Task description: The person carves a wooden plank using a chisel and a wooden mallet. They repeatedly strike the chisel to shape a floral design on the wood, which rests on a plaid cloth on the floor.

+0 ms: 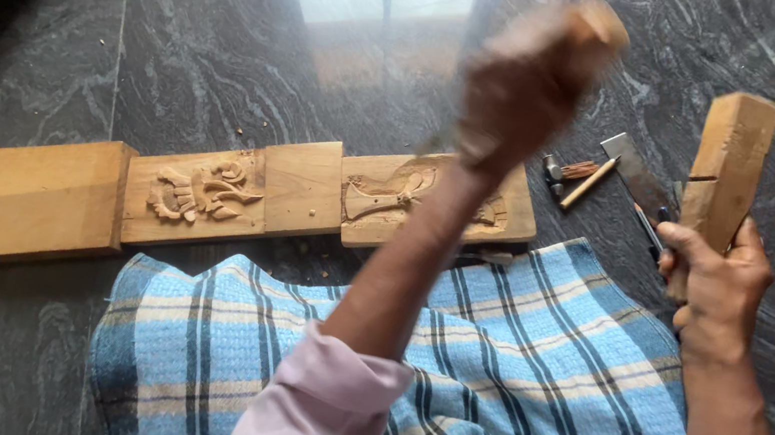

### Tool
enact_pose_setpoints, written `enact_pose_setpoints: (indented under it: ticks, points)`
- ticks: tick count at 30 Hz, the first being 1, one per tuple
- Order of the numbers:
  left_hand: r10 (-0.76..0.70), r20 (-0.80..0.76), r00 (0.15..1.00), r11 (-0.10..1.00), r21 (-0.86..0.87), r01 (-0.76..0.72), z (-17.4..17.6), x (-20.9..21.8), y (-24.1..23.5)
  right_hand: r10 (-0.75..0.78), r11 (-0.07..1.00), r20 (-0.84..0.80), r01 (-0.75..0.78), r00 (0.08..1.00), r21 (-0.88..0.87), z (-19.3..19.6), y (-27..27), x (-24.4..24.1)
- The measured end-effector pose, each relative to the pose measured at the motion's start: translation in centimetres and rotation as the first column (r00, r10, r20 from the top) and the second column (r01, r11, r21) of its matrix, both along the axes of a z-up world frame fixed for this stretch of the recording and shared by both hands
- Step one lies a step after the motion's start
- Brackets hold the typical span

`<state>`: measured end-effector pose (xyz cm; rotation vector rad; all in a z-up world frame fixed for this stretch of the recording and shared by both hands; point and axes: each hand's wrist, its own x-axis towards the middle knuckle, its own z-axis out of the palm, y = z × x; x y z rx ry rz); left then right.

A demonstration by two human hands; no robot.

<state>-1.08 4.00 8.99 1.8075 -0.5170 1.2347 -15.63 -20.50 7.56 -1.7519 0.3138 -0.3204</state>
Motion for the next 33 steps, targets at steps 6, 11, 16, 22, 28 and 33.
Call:
enact_pose_setpoints:
  ticks: [6,11,16,22,28,33]
  points:
    - [-0.187,-0.413,0.891,0.932,0.211,0.293,-5.1,-7.5,-7.9,-0.111,0.926,-0.014,0.108,0.994,0.362,-2.5,-3.2,1.4]
    - [-0.282,-0.462,0.841,0.926,0.098,0.365,-6.9,-9.0,-8.6,-0.125,0.926,-0.028,0.127,0.992,0.355,-3.5,-4.0,1.2]
    - [-0.23,-0.509,0.83,0.943,0.095,0.319,-6.7,-8.5,-7.8,-0.119,0.928,-0.056,0.131,0.991,0.349,-3.6,-3.7,1.8]
    - [-0.232,-0.501,0.834,0.949,0.073,0.307,-7.1,-8.0,-7.9,-0.14,0.946,0.096,0.105,0.985,0.305,-2.1,-3.1,0.3]
    - [-0.189,-0.447,0.874,0.96,0.102,0.259,-7.9,-7.3,-8.0,-0.048,0.994,0.139,0.061,0.989,-0.091,2.1,0.5,-4.3]
    - [-0.148,-0.434,0.888,0.97,0.114,0.217,-8.8,-6.8,-8.4,0.133,0.838,0.062,-0.078,0.989,-0.54,3.3,3.1,-5.9]
